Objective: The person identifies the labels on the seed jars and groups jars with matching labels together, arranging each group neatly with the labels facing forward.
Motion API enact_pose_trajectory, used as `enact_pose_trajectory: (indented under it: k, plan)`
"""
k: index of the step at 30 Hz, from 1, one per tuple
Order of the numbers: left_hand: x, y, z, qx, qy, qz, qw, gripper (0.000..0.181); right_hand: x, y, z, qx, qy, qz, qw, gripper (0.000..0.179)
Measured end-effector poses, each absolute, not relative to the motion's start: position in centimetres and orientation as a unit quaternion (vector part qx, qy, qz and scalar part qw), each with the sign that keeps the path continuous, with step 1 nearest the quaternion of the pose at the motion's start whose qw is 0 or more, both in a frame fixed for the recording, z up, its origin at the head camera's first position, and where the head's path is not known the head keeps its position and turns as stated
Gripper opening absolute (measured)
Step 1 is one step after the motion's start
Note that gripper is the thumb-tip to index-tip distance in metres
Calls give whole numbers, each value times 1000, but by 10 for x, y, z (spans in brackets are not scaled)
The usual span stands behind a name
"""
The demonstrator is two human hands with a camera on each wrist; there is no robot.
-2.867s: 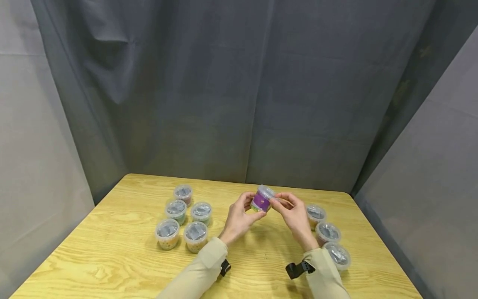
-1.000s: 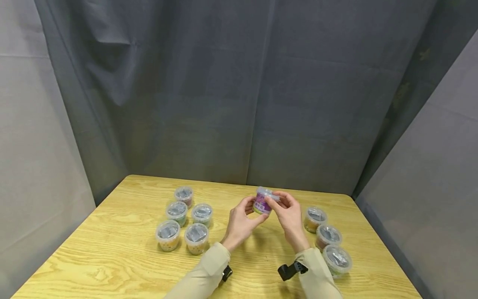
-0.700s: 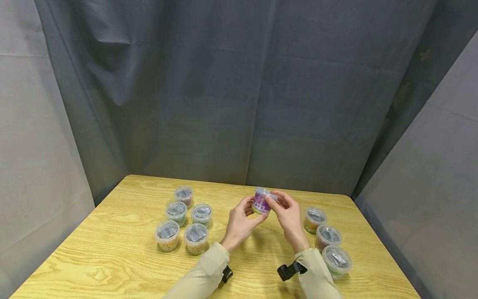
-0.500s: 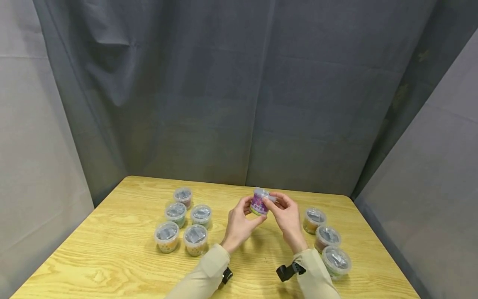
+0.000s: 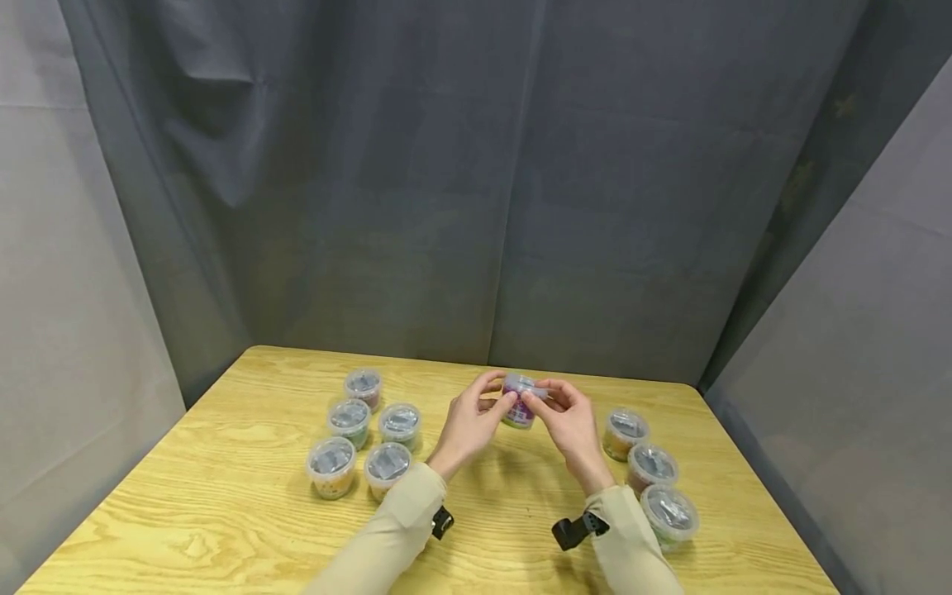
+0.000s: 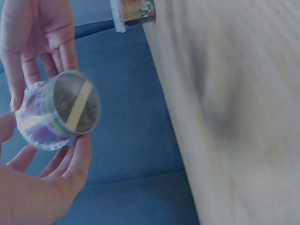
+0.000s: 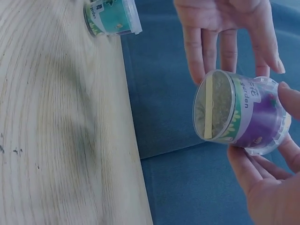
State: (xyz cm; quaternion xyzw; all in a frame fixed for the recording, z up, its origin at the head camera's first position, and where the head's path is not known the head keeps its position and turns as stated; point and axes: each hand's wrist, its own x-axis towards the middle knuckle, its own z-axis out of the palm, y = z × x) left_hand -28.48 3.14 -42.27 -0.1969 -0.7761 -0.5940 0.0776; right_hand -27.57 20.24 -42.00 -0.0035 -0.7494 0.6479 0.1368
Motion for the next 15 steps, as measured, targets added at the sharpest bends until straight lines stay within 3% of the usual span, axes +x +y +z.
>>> enact_pose_trajectory:
  k: [15]
  plan:
    - [-298, -2, -383, -259, -855, -449, -11, 26, -284, 190, -424, 65, -743, 659, 99, 30]
